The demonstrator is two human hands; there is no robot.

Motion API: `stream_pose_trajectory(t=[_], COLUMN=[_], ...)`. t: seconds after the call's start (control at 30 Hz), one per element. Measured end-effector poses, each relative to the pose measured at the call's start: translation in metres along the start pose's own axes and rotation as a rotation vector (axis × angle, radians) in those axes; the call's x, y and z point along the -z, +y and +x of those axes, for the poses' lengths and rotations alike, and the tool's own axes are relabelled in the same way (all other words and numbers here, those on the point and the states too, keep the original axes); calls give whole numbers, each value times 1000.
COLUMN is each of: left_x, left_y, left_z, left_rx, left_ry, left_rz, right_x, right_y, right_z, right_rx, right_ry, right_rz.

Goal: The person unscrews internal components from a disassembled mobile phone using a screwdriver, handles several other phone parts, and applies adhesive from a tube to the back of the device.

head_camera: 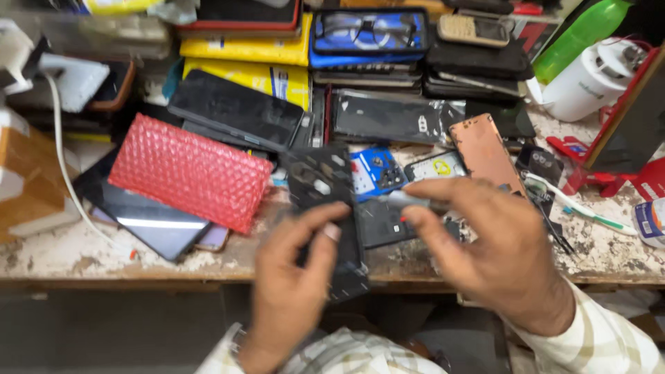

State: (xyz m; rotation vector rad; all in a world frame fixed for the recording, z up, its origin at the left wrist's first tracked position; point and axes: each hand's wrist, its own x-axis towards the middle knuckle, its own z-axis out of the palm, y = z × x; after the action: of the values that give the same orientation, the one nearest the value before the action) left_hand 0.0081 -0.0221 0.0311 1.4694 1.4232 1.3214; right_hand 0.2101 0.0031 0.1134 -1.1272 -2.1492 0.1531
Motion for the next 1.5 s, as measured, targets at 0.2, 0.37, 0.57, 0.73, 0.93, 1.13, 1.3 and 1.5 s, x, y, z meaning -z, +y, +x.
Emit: stream_pose_trajectory(t=[0.2,0.37,0.57,0.73,0.93,1.13,1.3,1.5], left_x=[36,29,24,16,-1,-3,-3,-2], left_y=[-18,-21,-21,-19,-10,-6,-6,-7], left_z=[6,3,5,8,9,8,7,7], left_rx=[-36,-32,13,-21,22,74,8,6], left_ry=[173,142,94,38,-109,-152,-143,-157], left_rz=[-220,-201,-156,-173,-280,-235,-204,-163], right_x=[-31,-49,-46,-30,-24,-23,-21,-17], right_y=[28,39,36,25,16,12,12,9], right_z=[-35,-50,-44,-47,-48,-50,-51,-47], right_rx=[-192,-161,-165,-152,18,10,30,35], right_ry=[-47,-49,-47,76,167,150,135,95], right_rz=[121,85,95,126,144,147,122,107])
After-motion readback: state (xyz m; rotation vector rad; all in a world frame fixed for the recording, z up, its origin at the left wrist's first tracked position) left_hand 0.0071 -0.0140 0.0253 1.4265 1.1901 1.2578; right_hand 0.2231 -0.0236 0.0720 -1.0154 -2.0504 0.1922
